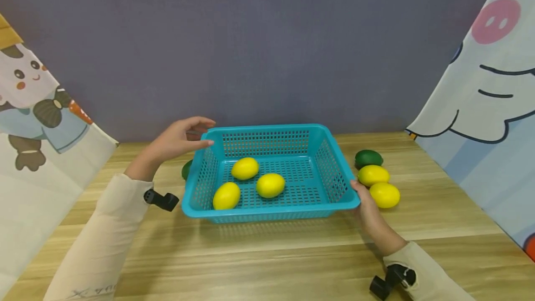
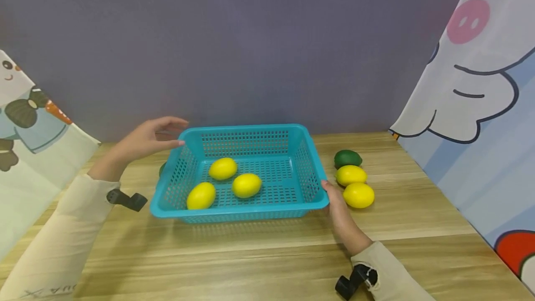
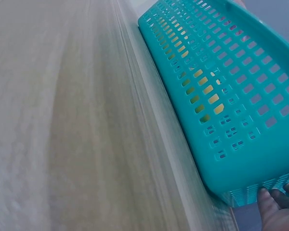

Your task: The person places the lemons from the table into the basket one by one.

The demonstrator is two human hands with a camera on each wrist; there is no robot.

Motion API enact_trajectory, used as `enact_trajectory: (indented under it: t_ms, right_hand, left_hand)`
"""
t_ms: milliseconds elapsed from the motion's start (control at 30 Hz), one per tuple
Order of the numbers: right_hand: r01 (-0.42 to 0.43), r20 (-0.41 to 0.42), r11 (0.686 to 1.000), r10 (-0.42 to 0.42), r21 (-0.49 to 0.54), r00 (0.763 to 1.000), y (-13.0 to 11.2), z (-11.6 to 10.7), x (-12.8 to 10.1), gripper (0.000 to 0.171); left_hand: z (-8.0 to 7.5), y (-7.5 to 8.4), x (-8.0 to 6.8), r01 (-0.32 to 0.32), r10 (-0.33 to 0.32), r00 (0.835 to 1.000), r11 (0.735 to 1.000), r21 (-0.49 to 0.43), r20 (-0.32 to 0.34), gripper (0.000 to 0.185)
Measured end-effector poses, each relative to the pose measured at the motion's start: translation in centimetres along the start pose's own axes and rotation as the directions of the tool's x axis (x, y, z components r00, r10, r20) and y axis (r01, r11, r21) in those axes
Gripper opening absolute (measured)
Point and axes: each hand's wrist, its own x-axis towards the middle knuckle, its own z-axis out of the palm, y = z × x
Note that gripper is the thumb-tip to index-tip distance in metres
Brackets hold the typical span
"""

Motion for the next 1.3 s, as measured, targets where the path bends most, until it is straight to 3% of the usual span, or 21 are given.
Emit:
enact_trajectory:
  t_ms: [200,367,567,733,1067,1300]
  right_hand:
    - [-0.015,-0.026,1.000,0.016,0.004,1.000,0.5,-0.3,0.3,0.037]
    - [-0.002,-0.001,1.000,0.002,0.028,1.000,0.8,-0.6,0.5,0.028]
    - [-0.015,0.007,0.999,0.015,0.035,1.000,0.9,-0.7,0.6,0.026]
    - [-0.023,-0.005,1.000,0.023,0.020,1.000,0.8,-0.7,0.5,0.027]
    - [-0.042,-0.041,0.999,0.043,0.006,0.998,0.2,-0.1,0.2,0.031]
    - [-0.045,-0.056,0.999,0.044,-0.021,0.997,0.1,0.0,0.1,0.031]
  left_hand:
    - [0.4,-1.5,-0.8,0.018,-0.019,0.997,1.000,-0.012,-0.080,0.054]
    - [0.7,-2.7,-1.5,0.036,-0.037,0.988,0.999,-0.006,-0.148,0.052]
    - [1.1,-4.1,-2.1,0.059,-0.054,0.980,0.998,0.020,-0.190,0.049]
    - [1.2,-5.3,-2.5,0.042,-0.047,0.974,0.999,-0.025,-0.221,0.047]
    - [1.9,-7.9,-2.9,0.125,-0.123,0.961,0.992,-0.008,-0.247,0.045]
    - [2.8,-9.0,-2.6,0.193,-0.185,0.960,0.981,0.018,-0.212,0.050]
